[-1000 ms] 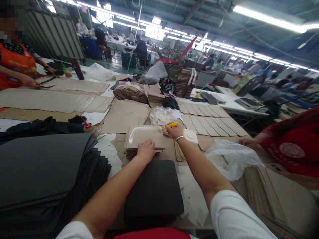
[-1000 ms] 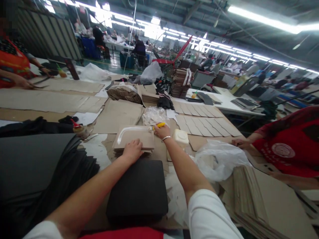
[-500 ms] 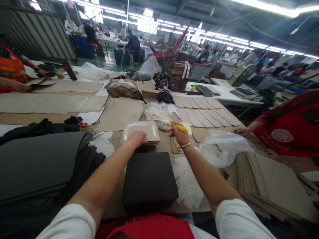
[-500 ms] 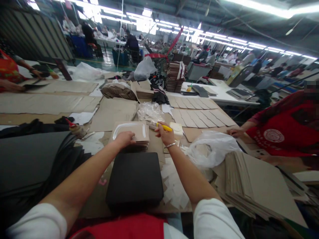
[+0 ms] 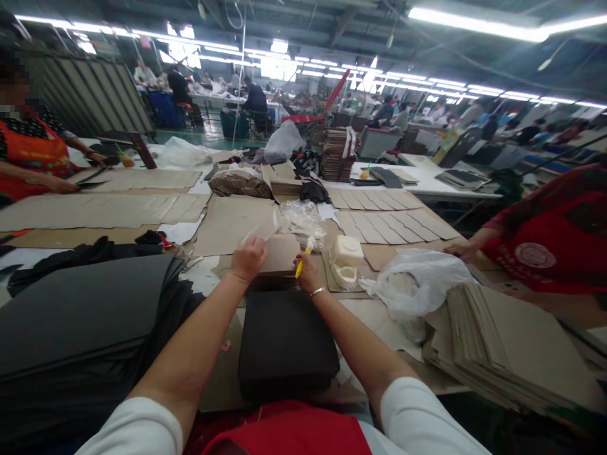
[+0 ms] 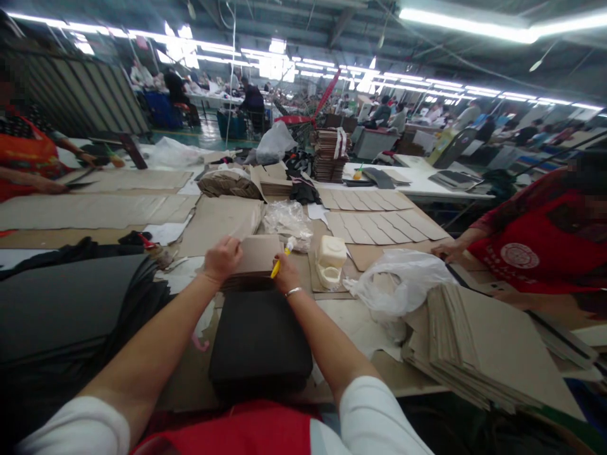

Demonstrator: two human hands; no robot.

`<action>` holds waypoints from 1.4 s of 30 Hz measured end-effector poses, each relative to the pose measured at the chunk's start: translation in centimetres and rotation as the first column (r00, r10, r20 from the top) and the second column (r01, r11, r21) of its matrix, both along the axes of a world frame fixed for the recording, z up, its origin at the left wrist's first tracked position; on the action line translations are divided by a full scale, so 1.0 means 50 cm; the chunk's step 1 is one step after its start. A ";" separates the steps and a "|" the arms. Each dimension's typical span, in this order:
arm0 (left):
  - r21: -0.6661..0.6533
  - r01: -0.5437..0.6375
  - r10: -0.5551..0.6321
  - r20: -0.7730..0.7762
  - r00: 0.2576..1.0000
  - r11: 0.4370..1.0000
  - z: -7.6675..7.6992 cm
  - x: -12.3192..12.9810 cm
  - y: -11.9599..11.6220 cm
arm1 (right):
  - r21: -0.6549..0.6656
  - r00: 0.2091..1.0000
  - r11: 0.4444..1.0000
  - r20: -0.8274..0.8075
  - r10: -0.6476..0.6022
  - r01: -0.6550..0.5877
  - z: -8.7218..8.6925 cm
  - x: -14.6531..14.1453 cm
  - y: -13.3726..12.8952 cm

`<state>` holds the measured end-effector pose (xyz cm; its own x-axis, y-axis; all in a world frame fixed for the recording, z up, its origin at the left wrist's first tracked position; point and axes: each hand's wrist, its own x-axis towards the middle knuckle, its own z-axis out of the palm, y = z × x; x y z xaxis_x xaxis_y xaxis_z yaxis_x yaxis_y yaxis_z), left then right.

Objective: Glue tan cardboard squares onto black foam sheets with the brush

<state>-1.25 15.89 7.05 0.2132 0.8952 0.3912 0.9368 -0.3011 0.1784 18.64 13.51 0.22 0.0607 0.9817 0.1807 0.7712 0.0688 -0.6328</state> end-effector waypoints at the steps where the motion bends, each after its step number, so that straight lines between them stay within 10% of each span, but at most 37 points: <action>1: 0.081 -0.065 0.059 0.074 0.996 0.995 0.018 -0.023 -0.006 | -0.030 0.999 1.000 0.054 0.009 -0.007 0.002 -0.007 0.005; 5: 0.318 -0.296 0.120 0.474 0.873 0.901 0.074 -0.099 -0.036 | 0.012 1.000 1.000 -0.028 0.000 0.000 0.028 -0.038 0.011; 8: 0.204 -0.389 0.063 0.817 0.573 0.898 0.074 -0.091 -0.066 | 0.084 0.978 0.996 -0.210 0.003 0.014 0.062 -0.064 -0.009; 12: -0.041 -0.230 0.051 0.998 0.039 0.972 0.037 -0.007 -0.113 | 0.136 0.950 0.985 -0.306 -0.062 0.108 0.102 -0.071 -0.046; 16: -0.092 -0.001 0.090 0.978 -0.189 0.996 0.015 0.050 -0.160 | 0.201 0.934 0.950 -0.316 -0.169 0.240 0.116 -0.023 -0.077; 21: -0.257 0.214 0.279 0.957 -0.081 0.942 -0.011 -0.003 -0.190 | 0.236 0.947 0.934 -0.242 -0.210 0.267 0.105 0.068 -0.133; 30: -0.616 0.195 0.449 0.722 0.526 0.763 -0.123 -0.087 -0.307 | 0.045 0.992 0.991 0.021 -0.128 0.127 -0.004 0.142 -0.255; 42: -0.674 0.014 0.581 0.646 0.495 0.738 -0.206 -0.088 -0.310 | 0.010 0.959 0.999 0.278 -0.052 0.052 -0.071 0.109 -0.245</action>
